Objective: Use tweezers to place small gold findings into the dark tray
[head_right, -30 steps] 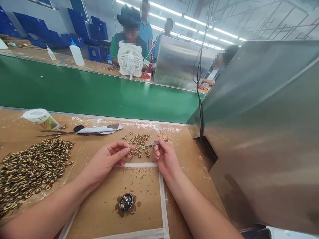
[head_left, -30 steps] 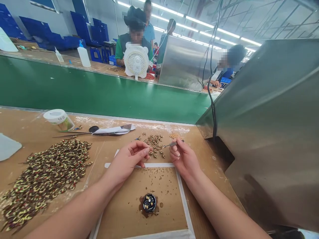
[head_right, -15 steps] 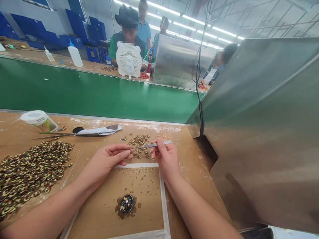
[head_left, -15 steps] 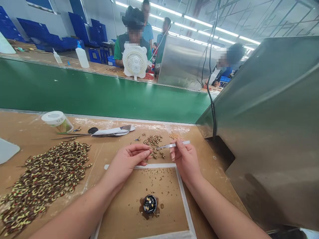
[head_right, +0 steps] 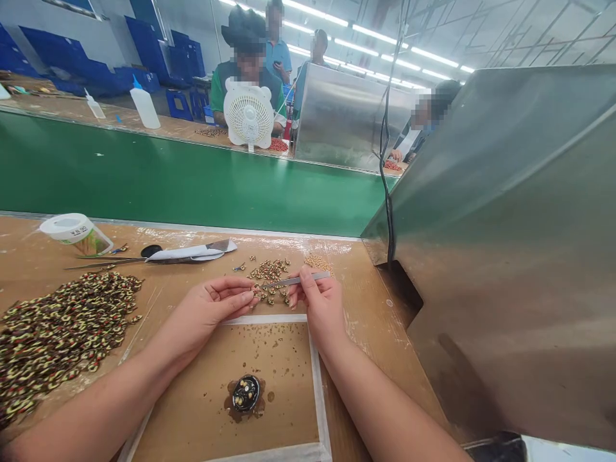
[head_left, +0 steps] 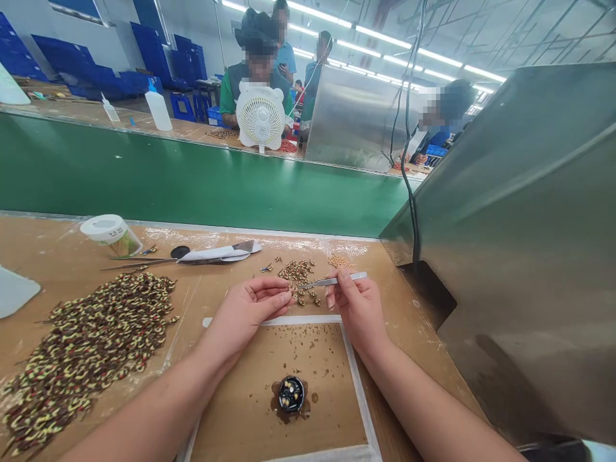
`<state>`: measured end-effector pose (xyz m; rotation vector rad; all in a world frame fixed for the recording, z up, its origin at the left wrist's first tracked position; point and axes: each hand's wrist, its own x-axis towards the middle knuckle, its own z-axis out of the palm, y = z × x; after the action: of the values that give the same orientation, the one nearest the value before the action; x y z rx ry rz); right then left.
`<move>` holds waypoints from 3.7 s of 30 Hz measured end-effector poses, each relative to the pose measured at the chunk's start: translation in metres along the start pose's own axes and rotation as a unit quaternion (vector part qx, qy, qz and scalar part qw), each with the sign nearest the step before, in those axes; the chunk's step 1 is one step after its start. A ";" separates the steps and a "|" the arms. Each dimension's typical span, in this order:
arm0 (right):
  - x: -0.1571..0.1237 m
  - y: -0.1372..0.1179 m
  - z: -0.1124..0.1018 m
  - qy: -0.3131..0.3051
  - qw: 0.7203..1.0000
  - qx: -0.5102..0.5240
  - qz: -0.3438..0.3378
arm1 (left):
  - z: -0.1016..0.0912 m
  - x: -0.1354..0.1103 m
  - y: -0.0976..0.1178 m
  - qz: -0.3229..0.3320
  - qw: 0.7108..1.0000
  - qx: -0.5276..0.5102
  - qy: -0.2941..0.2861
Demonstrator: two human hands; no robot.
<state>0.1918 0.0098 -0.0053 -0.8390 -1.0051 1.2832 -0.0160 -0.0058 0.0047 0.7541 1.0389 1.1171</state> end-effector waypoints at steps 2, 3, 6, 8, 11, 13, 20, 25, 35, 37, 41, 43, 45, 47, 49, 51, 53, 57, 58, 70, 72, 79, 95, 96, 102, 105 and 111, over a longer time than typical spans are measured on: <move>0.000 0.001 -0.001 0.000 1.000 -0.006 -0.002 | 0.000 0.000 0.000 -0.001 1.000 0.001 -0.003; 0.000 0.001 -0.001 0.000 1.000 -0.008 -0.002 | 0.000 0.000 0.000 -0.002 1.000 0.003 -0.005; 0.000 0.001 0.000 -0.003 1.000 -0.012 -0.001 | -0.001 0.001 -0.001 0.000 1.000 0.008 -0.008; 0.000 0.001 0.000 -0.005 1.000 -0.013 0.001 | -0.002 0.001 -0.002 0.001 1.000 0.010 -0.008; 0.000 0.001 0.001 -0.003 1.000 -0.013 0.005 | -0.003 0.002 -0.002 0.000 1.000 0.013 -0.011; 0.000 0.001 0.001 -0.002 1.000 -0.014 0.009 | -0.003 0.002 -0.002 -0.001 1.000 0.015 -0.011; -0.001 0.000 0.002 -0.001 1.000 -0.019 0.011 | -0.002 0.001 -0.002 0.002 1.000 0.023 -0.012; -0.001 0.002 0.003 -0.004 1.000 -0.017 0.005 | -0.001 -0.001 -0.001 0.022 1.000 0.021 -0.002; -0.008 0.003 0.003 0.004 0.996 -0.066 -0.051 | 0.003 -0.002 -0.005 0.034 0.999 0.003 0.021; -0.011 0.001 0.005 0.006 0.994 -0.089 -0.069 | 0.004 -0.002 -0.006 0.030 0.999 -0.009 0.026; -0.014 -0.003 0.008 0.011 0.989 -0.112 -0.097 | 0.008 -0.004 -0.005 0.020 0.998 -0.054 0.040; -0.015 -0.004 0.009 0.013 0.988 -0.115 -0.101 | 0.010 -0.005 -0.003 0.016 0.996 -0.071 0.048; -0.017 -0.005 0.010 0.017 0.988 -0.115 -0.103 | 0.013 -0.007 -0.002 0.014 0.995 -0.079 0.057; -0.018 -0.006 0.011 0.021 0.987 -0.113 -0.112 | 0.014 -0.008 -0.002 0.014 0.995 -0.081 0.064; -0.018 -0.008 0.013 0.024 0.986 -0.111 -0.121 | 0.015 -0.009 -0.002 0.015 0.994 -0.079 0.068; -0.019 -0.010 0.014 0.026 0.986 -0.108 -0.128 | 0.015 -0.009 -0.002 0.015 0.995 -0.073 0.073; -0.019 -0.010 0.014 0.028 0.985 -0.108 -0.133 | 0.015 -0.009 -0.001 0.016 0.995 -0.069 0.077; -0.018 -0.007 0.013 0.026 0.985 -0.102 -0.140 | 0.016 -0.010 0.000 0.013 0.994 -0.072 0.077; -0.018 -0.006 0.013 0.025 0.984 -0.101 -0.143 | 0.017 -0.010 0.000 0.012 0.994 -0.073 0.077; -0.017 -0.008 0.014 0.024 0.983 -0.093 -0.156 | 0.017 -0.009 0.001 0.030 0.994 -0.061 0.088; -0.017 -0.009 0.015 0.024 0.983 -0.089 -0.157 | 0.017 -0.008 0.000 0.030 0.994 -0.063 0.089; -0.015 -0.014 0.016 0.020 0.986 -0.080 -0.148 | 0.019 -0.009 0.002 0.035 0.993 -0.055 0.095; -0.013 -0.016 0.015 -0.011 0.992 -0.044 -0.119 | 0.017 -0.011 0.001 0.102 0.988 -0.024 0.109; -0.013 -0.016 0.015 -0.012 0.992 -0.044 -0.120 | 0.016 -0.011 0.000 0.110 0.988 -0.020 0.110; -0.015 -0.018 0.017 -0.012 0.992 -0.052 -0.116 | 0.011 -0.012 -0.005 0.144 0.984 0.015 0.106; -0.011 -0.012 0.015 -0.008 0.997 -0.018 -0.079 | 0.010 -0.013 0.000 0.142 0.983 0.059 0.104; 0.018 -0.004 -0.002 0.083 0.993 0.079 -0.010 | -0.011 -0.004 0.031 0.163 0.940 0.279 0.111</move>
<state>0.1956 0.0270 0.0001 -0.7983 -0.7676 1.2376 -0.0379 -0.0012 0.0297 1.3094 1.4913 1.2176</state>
